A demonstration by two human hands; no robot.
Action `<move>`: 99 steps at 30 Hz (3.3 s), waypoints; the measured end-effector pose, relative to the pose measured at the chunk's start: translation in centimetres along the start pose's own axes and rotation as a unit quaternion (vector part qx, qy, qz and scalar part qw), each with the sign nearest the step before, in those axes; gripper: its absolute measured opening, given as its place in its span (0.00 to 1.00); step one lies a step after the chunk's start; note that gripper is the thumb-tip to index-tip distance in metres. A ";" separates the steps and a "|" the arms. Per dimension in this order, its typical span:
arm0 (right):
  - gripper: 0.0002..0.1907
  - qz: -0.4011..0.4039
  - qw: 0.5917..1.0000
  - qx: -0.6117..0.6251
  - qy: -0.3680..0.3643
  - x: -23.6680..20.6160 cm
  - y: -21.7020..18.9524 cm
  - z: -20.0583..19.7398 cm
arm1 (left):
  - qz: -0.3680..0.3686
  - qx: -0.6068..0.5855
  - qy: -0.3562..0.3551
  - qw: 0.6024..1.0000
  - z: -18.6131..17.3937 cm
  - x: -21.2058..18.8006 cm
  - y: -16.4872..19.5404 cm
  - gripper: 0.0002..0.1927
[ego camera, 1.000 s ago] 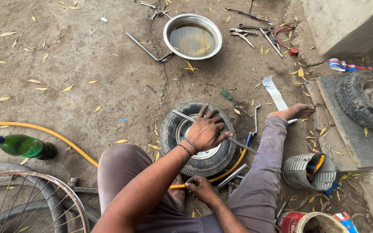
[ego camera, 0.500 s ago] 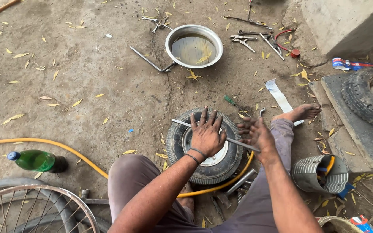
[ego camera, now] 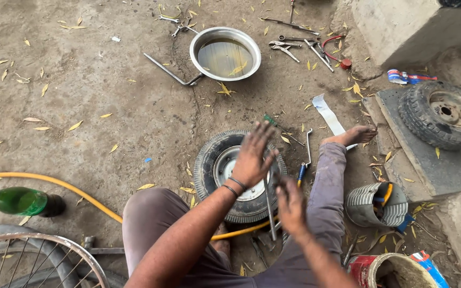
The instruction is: The person sits on the ground working on a small pneumatic wheel. They use a long metal rod to lever and press around the wheel hub and rim, reposition the wheel, and finally attach an air hose to the valve to inflate the tire.
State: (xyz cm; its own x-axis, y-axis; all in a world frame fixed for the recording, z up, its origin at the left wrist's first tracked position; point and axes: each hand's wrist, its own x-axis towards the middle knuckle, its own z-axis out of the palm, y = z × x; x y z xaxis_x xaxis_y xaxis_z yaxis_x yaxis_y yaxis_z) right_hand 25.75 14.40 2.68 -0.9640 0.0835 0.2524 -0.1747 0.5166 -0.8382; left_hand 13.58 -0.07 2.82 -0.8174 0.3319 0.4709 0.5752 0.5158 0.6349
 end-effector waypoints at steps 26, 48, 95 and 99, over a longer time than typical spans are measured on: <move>0.28 -0.479 0.705 -0.505 -0.136 7.8 1.0 3.3 | -0.098 0.062 0.090 0.989 -1.2 -3.7 7.3 0.40; 0.27 -0.384 0.824 -0.369 -0.196 11.0 9.3 1.6 | -0.123 0.068 -0.224 0.964 -3.1 -2.2 7.2 0.58; 0.18 -0.328 0.859 -0.337 -0.202 5.8 -0.1 0.5 | -0.010 0.089 0.022 0.996 -7.5 0.1 1.6 0.25; 0.16 -0.209 0.880 -0.337 -0.262 7.1 -0.7 -2.1 | -0.033 0.026 0.121 0.992 -9.4 0.0 -0.2 0.20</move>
State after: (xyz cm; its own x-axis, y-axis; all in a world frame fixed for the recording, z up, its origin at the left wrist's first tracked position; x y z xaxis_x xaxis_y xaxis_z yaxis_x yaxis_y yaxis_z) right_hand 19.44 16.45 6.08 -0.8342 -0.5475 0.0651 -0.5483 0.8112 -0.2034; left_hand 13.80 -7.61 8.41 -0.8178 0.1011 0.5665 0.5139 0.5713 0.6399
